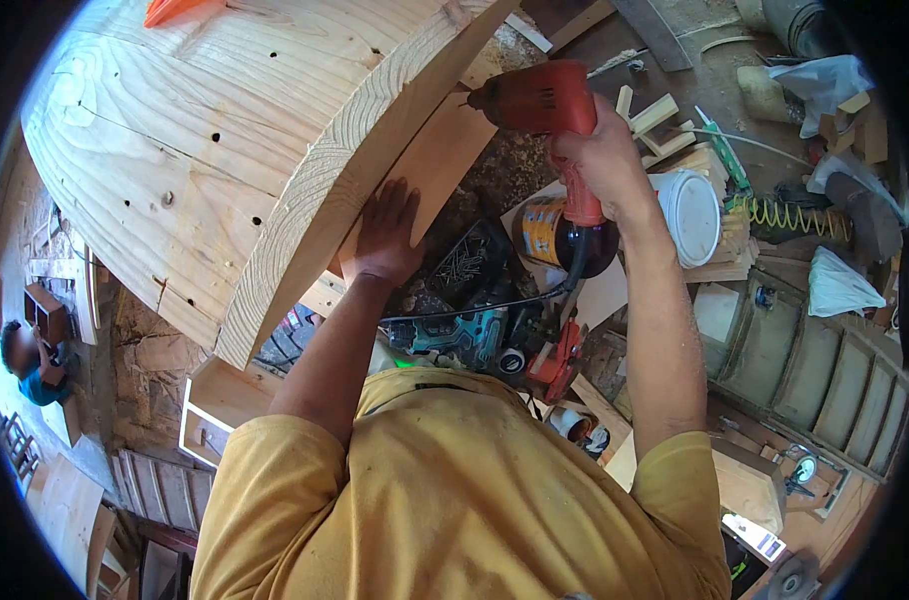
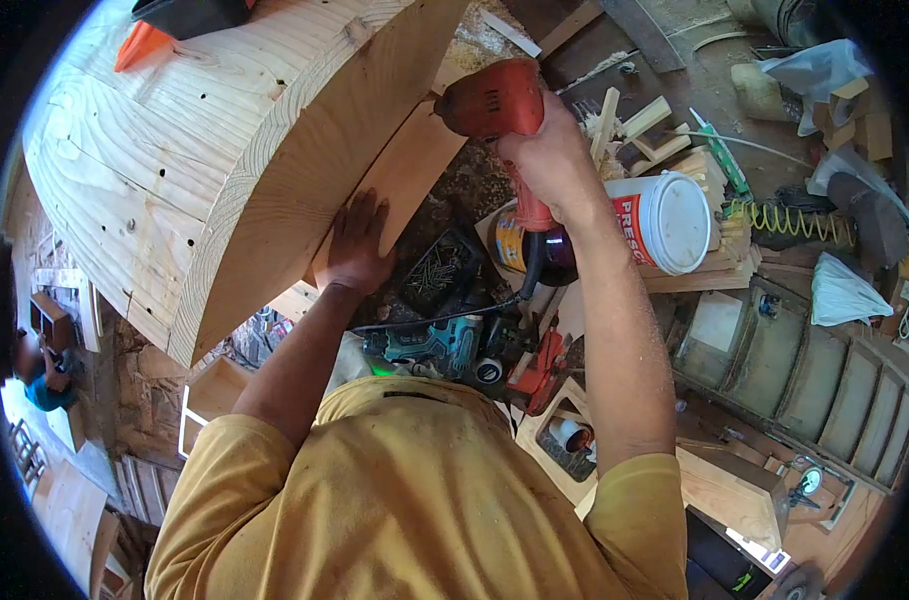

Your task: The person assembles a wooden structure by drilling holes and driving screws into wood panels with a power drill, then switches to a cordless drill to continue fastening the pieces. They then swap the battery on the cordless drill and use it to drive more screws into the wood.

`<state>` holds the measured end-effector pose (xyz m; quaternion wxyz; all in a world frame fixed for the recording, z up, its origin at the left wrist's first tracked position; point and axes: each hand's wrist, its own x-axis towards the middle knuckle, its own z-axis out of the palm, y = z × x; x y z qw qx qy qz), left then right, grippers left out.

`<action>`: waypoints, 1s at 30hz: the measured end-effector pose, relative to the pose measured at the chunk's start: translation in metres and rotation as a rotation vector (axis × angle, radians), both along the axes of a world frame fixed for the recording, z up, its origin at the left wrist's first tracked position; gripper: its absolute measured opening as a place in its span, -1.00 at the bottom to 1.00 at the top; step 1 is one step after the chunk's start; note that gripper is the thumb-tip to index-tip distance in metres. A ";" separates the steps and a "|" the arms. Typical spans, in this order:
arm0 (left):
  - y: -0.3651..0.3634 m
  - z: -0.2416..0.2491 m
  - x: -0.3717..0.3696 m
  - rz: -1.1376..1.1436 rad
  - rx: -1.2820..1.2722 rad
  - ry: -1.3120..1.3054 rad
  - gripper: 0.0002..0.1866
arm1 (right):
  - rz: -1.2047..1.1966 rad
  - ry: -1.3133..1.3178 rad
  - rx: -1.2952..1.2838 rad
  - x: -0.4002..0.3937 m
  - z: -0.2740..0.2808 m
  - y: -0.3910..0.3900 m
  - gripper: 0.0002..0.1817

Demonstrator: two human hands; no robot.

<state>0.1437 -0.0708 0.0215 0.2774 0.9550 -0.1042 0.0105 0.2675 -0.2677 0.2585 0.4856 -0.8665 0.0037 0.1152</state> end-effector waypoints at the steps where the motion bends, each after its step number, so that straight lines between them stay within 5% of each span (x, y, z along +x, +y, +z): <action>1: 0.000 0.000 0.000 0.001 0.003 0.005 -0.18 | 0.019 -0.012 0.000 0.002 -0.001 -0.001 -0.55; 26: 0.000 0.001 0.000 0.012 0.004 0.011 -0.17 | 0.050 0.152 0.027 0.012 -0.001 0.007 -0.57; 30: -0.001 -0.001 0.001 0.004 0.016 -0.004 -0.17 | 0.039 0.127 0.090 0.010 -0.008 0.007 -0.69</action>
